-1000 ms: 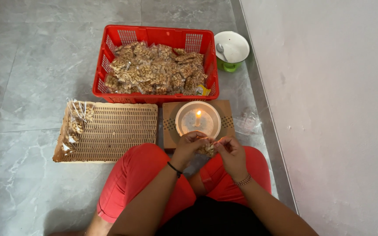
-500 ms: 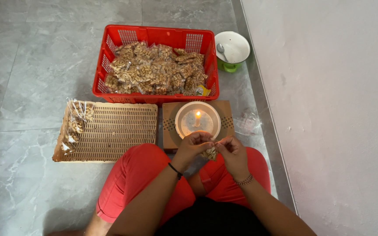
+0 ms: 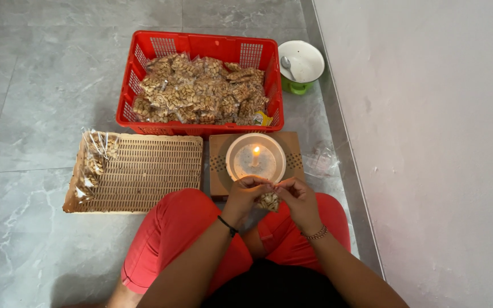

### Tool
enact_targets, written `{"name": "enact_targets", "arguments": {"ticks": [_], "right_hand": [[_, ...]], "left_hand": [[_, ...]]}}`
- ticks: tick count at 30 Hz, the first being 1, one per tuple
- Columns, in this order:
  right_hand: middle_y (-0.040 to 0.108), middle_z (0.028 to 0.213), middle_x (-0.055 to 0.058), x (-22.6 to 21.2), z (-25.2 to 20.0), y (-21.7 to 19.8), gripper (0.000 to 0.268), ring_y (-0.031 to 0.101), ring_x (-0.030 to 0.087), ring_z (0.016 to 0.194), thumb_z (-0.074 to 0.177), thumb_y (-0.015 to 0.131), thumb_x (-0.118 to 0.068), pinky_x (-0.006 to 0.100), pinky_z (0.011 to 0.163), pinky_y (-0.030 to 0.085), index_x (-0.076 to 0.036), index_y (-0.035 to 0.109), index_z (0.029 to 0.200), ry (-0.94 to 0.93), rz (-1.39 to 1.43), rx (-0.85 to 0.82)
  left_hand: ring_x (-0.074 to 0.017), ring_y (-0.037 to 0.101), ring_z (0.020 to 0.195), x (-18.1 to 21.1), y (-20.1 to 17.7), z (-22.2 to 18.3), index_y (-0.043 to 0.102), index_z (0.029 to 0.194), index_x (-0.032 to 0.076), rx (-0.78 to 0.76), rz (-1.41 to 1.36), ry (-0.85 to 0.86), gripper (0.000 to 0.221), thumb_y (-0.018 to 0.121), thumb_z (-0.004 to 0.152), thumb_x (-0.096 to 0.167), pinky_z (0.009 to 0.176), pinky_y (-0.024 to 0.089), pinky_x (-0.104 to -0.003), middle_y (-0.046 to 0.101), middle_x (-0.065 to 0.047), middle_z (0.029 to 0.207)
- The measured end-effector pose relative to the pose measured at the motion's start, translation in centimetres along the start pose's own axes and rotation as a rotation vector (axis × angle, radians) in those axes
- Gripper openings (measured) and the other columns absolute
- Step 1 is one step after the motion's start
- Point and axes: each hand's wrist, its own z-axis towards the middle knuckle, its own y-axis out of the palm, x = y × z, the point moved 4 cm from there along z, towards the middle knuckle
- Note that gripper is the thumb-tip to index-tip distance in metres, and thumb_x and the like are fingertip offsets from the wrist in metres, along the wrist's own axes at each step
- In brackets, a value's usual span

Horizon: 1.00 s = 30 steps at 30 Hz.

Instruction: Manually sealing small plastic food packets by holding the edges over a candle flame to melt the plastic together.

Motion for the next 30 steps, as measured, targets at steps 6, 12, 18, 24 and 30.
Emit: {"name": "enact_targets", "arguments": {"ticks": [6, 12, 18, 24, 30], "right_hand": [[0.064, 0.076, 0.011, 1.6, 0.6, -0.3, 0.007, 0.057, 0.014, 0.070, 0.085, 0.077, 0.004, 0.026, 0.064, 0.053, 0.006, 0.074, 0.090, 0.132, 0.155, 0.068], [0.062, 0.074, 0.009, 1.4, 0.9, -0.1, 0.007, 0.058, 0.012, 0.066, 0.084, 0.077, 0.005, 0.026, 0.059, 0.056, 0.006, 0.074, 0.090, 0.152, 0.189, 0.102], [0.062, 0.076, 0.010, 2.4, 0.9, -0.8, 0.012, 0.058, 0.014, 0.072, 0.083, 0.077, 0.006, 0.029, 0.062, 0.058, 0.007, 0.077, 0.095, 0.174, 0.195, 0.131], [0.063, 0.080, 0.011, 2.9, 0.8, -1.0, 0.017, 0.060, 0.014, 0.075, 0.084, 0.077, 0.006, 0.029, 0.067, 0.060, 0.008, 0.078, 0.100, 0.148, 0.191, 0.138], [0.063, 0.079, 0.010, 2.2, 0.8, -0.9, 0.018, 0.060, 0.013, 0.077, 0.083, 0.076, 0.007, 0.027, 0.069, 0.056, 0.007, 0.079, 0.101, -0.007, 0.129, 0.083]], "left_hand": [[-0.0057, 0.043, 0.045, 0.8, -0.5, 0.5, 0.077, 0.090, -0.008, -0.019, -0.009, -0.003, 0.016, 0.086, 0.080, 0.002, 0.045, 0.032, -0.017, 0.054, -0.007, 0.053], [-0.0084, 0.062, 0.062, -0.3, -1.0, 1.2, 0.080, 0.095, -0.005, 0.025, 0.079, 0.005, 0.018, 0.086, 0.078, 0.001, 0.055, 0.048, -0.019, 0.073, -0.012, 0.070], [-0.0089, 0.068, 0.066, -1.2, -1.5, 1.7, 0.079, 0.097, -0.004, 0.041, 0.089, -0.006, 0.018, 0.083, 0.080, 0.001, 0.059, 0.055, -0.020, 0.075, -0.010, 0.073], [-0.0133, 0.072, 0.064, -2.5, -2.1, 2.2, 0.078, 0.101, -0.004, 0.044, 0.030, -0.059, 0.022, 0.083, 0.079, 0.001, 0.059, 0.060, -0.024, 0.075, -0.012, 0.075], [-0.0142, 0.073, 0.067, -0.8, -1.7, 1.9, 0.078, 0.100, -0.004, 0.030, 0.025, -0.065, 0.021, 0.081, 0.079, -0.001, 0.061, 0.062, -0.026, 0.075, -0.013, 0.078]]}}
